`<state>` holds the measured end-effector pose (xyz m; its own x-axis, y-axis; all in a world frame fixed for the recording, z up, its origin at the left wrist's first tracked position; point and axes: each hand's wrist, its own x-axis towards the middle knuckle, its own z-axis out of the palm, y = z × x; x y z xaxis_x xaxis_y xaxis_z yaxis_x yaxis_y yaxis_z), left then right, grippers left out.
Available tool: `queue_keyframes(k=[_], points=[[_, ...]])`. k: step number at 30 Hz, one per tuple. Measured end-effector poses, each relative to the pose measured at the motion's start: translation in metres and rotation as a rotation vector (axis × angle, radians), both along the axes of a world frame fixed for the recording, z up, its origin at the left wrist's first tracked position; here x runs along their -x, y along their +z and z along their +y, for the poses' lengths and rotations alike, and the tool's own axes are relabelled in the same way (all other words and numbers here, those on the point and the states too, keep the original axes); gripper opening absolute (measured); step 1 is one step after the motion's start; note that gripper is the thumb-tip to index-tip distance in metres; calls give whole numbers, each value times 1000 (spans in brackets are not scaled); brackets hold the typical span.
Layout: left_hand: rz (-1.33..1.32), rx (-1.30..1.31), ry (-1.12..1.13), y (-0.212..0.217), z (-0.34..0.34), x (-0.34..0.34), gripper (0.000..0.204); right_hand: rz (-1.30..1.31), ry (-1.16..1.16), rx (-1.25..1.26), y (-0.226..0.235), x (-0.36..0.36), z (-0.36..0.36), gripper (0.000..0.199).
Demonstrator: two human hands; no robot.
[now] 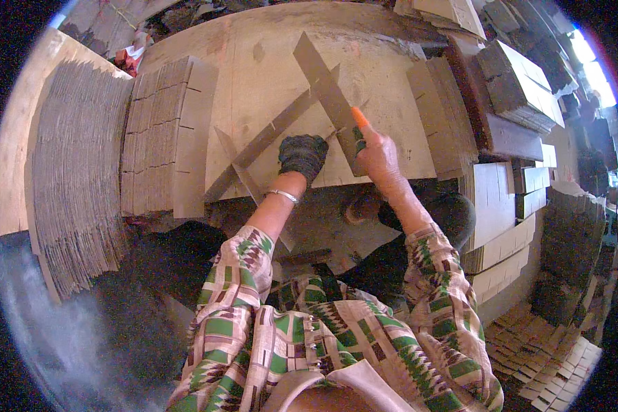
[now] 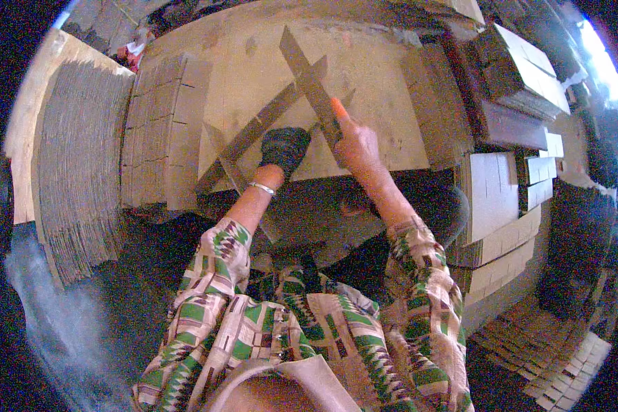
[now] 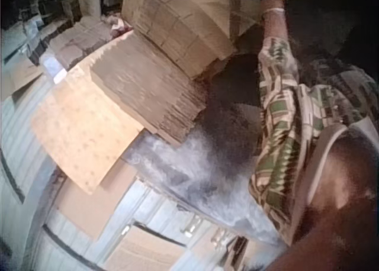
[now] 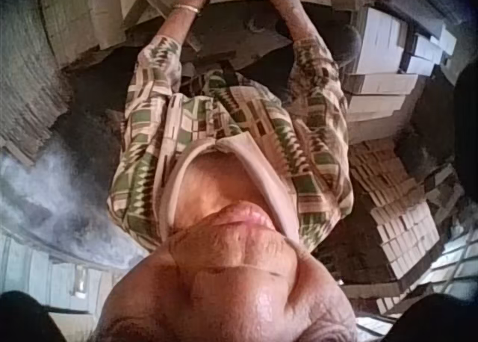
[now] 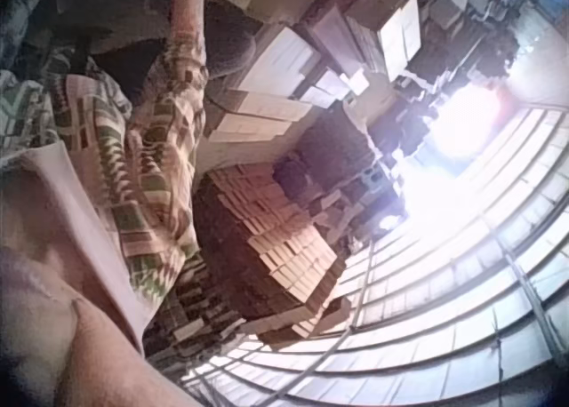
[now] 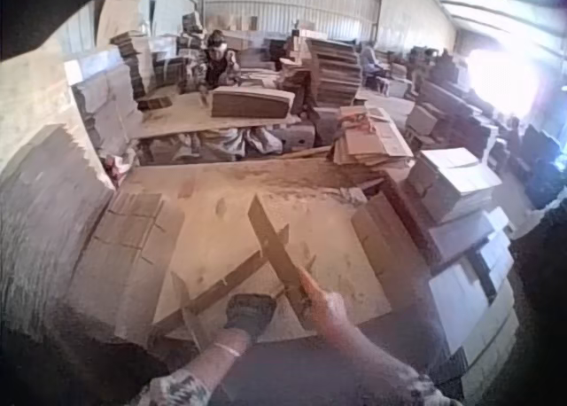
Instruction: The person sits on the floor and uses a knife to cut large sheets of cardboard into smaller rectangular pieces. They repeatedly pick up sheets, cut them, and stack the resulting pieces on the table.
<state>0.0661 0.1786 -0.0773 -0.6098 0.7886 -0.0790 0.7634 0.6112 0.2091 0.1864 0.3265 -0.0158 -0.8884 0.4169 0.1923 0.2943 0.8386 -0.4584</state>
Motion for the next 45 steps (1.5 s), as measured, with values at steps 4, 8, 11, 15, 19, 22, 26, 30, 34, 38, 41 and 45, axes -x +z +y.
queue_keyframes(k=[4, 8, 11, 15, 19, 22, 26, 30, 34, 38, 41, 45], points=[[-162, 64, 68, 9, 8, 1, 38, 121, 41, -44, -14, 6, 1, 72], [1, -215, 130, 7, 3, 24, 36, 74, 68, 34, -10, 2, -3, 69], [235, -423, 341, 20, -7, 53, 41, 91, 73, 43, -8, -3, -7, 69], [-166, -59, 408, 27, -10, 73, 33, 149, 101, 11, -16, -1, -7, 68], [-172, -28, 437, 35, -9, 72, 30, 15, 89, -30, -15, 4, -10, 67], [-134, -2, 452, 30, -6, 73, 31, -220, -1, 33, -2, 19, -16, 86], [-108, -5, 466, 16, -6, 82, 31, -202, 51, -4, 4, 30, -16, 81], [-137, -11, 496, 10, -8, 88, 31, -222, 78, -47, 7, 21, -18, 72], [-165, -15, 490, 15, -5, 81, 31, -204, 81, -71, 4, 9, -15, 71], [-181, -54, 451, 17, -7, 78, 36, -378, 136, -151, -3, 34, -11, 73], [-177, -144, 371, 10, -9, 80, 41, -369, 200, -185, -28, 37, -3, 72], [-93, -233, 370, 11, -30, 69, 45, -232, 1, -86, -9, 11, 10, 75]])
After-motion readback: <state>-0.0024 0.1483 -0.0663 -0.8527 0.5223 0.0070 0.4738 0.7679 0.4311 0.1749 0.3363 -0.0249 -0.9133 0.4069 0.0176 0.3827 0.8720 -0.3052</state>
